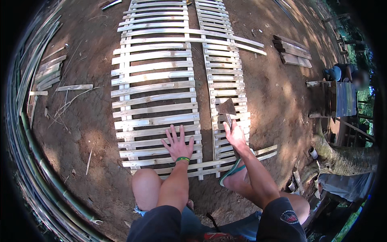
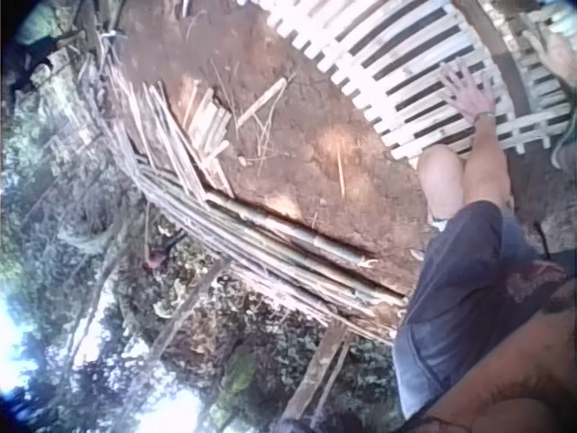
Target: The person is weaving thin bamboo strips into a lattice structure on the ground. They use a small axe to tap the strips into place and adjust the alignment of the weave.
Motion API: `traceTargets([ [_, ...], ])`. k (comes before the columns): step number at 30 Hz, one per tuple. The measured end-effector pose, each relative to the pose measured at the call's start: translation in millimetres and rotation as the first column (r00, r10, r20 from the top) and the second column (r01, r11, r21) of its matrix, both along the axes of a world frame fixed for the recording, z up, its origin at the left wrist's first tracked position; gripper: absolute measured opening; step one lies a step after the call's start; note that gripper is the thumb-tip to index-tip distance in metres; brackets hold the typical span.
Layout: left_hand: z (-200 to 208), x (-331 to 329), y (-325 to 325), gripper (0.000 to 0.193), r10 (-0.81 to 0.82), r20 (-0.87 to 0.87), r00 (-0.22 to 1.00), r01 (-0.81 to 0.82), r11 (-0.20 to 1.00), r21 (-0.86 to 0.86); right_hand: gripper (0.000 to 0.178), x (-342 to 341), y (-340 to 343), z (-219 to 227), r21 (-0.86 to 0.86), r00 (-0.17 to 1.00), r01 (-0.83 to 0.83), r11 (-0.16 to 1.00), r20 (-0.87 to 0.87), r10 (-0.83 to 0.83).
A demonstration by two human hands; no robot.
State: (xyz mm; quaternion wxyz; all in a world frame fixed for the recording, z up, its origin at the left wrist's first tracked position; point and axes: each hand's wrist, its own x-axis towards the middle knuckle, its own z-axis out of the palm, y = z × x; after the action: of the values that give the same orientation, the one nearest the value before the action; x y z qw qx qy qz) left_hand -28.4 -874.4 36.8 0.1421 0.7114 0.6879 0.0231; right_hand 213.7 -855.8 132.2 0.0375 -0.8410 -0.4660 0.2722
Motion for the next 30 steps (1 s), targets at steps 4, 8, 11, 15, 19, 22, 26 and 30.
traceTargets([
  [4,-2.2,-0.3,5.1,0.077,0.008,-0.002,1.000,-0.008,1.000,0.008,0.052,10.7,39.4,14.5,0.048,0.936,0.199,0.979,-0.306,-0.176],
  [8,-1.9,4.4,4.2,0.077,-0.006,0.025,1.000,0.006,1.000,0.015,0.049,30.1,97.5,23.6,-0.053,0.902,0.175,0.983,-0.393,-0.182],
  [11,-3.7,3.1,3.5,0.077,0.000,0.024,1.000,0.000,1.000,-0.001,0.053,29.8,130.2,28.3,-0.052,0.972,0.015,0.999,-0.233,-0.026],
  [15,-3.5,0.8,3.3,0.077,-0.002,0.025,1.000,0.001,1.000,0.030,0.056,12.9,128.9,30.1,0.079,0.967,0.014,0.997,-0.254,0.007],
  [19,-3.1,2.4,3.2,0.077,0.000,0.042,0.999,0.000,1.000,0.006,0.055,32.9,107.4,23.1,-0.226,0.971,-0.118,0.967,-0.230,0.065],
  [22,-3.1,-2.3,0.3,0.078,0.026,0.037,0.999,-0.025,1.000,-0.011,0.053,7.7,131.9,82.1,-0.251,0.948,0.059,0.966,-0.289,-0.133],
  [26,-2.4,-0.8,3.3,0.077,0.008,0.027,1.000,-0.008,1.000,0.001,0.045,14.6,116.1,53.4,0.258,0.978,0.053,0.965,-0.208,0.002],
  [30,-1.0,6.1,4.6,0.077,-0.004,0.041,0.999,0.003,1.000,0.007,0.049,23.9,62.6,0.4,-0.066,0.986,-0.165,0.984,-0.018,0.164],
])
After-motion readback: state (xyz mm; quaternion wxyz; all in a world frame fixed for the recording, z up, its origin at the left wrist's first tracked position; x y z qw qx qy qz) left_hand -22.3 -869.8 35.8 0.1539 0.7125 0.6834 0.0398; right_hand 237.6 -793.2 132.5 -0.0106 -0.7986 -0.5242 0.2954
